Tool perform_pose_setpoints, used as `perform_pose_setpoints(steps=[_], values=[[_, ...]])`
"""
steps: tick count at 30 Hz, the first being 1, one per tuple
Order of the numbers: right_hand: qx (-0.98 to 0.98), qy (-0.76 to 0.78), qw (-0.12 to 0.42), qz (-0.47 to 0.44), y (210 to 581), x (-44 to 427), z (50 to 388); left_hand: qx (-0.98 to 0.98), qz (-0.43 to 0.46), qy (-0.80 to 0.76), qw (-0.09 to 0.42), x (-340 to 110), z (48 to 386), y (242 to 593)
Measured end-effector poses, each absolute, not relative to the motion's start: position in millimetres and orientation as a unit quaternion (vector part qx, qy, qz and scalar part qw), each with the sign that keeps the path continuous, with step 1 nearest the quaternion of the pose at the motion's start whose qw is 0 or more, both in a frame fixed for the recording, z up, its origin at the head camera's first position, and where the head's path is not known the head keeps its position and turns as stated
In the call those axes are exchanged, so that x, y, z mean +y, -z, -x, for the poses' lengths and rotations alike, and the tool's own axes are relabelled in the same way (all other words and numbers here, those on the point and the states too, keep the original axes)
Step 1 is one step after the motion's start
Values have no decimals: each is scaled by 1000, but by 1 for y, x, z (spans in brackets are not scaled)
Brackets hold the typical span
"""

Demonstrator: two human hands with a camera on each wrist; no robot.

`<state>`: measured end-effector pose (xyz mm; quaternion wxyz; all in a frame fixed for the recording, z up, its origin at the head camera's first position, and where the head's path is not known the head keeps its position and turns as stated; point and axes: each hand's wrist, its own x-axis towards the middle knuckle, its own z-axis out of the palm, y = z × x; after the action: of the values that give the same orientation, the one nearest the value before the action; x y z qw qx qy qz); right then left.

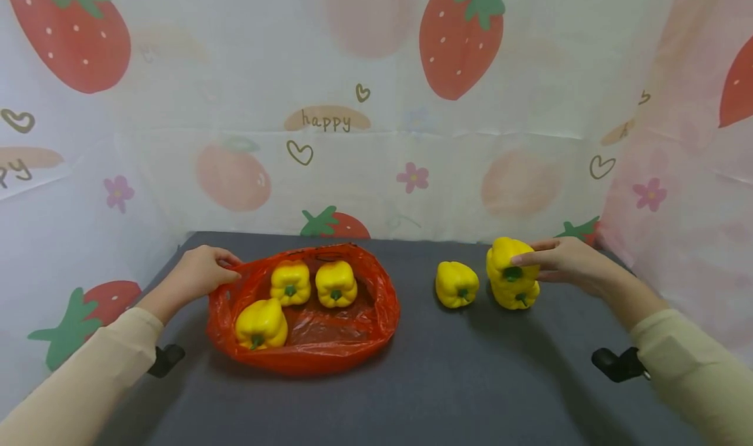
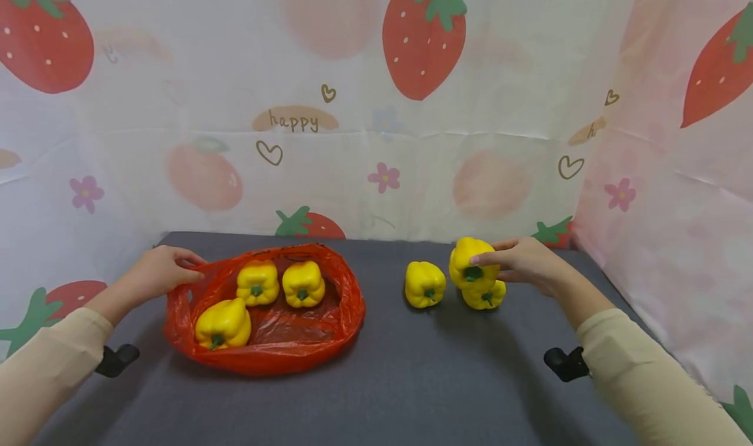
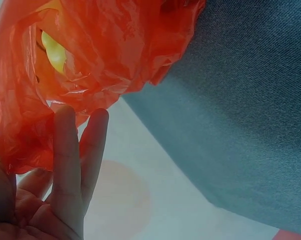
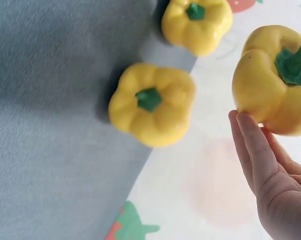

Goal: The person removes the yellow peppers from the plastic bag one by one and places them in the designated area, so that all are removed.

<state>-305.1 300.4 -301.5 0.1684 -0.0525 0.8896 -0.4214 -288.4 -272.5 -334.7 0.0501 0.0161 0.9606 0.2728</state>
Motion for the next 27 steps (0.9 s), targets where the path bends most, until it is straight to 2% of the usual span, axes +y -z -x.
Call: perform_pose_setpoints(steps=[12, 27], values=[[891, 428, 146, 33, 308, 335, 314, 960, -14, -276, 53, -274, 288, 336], [891, 423, 164, 28, 313, 367, 319, 958, -13, -281, 52, -275, 287, 337]])
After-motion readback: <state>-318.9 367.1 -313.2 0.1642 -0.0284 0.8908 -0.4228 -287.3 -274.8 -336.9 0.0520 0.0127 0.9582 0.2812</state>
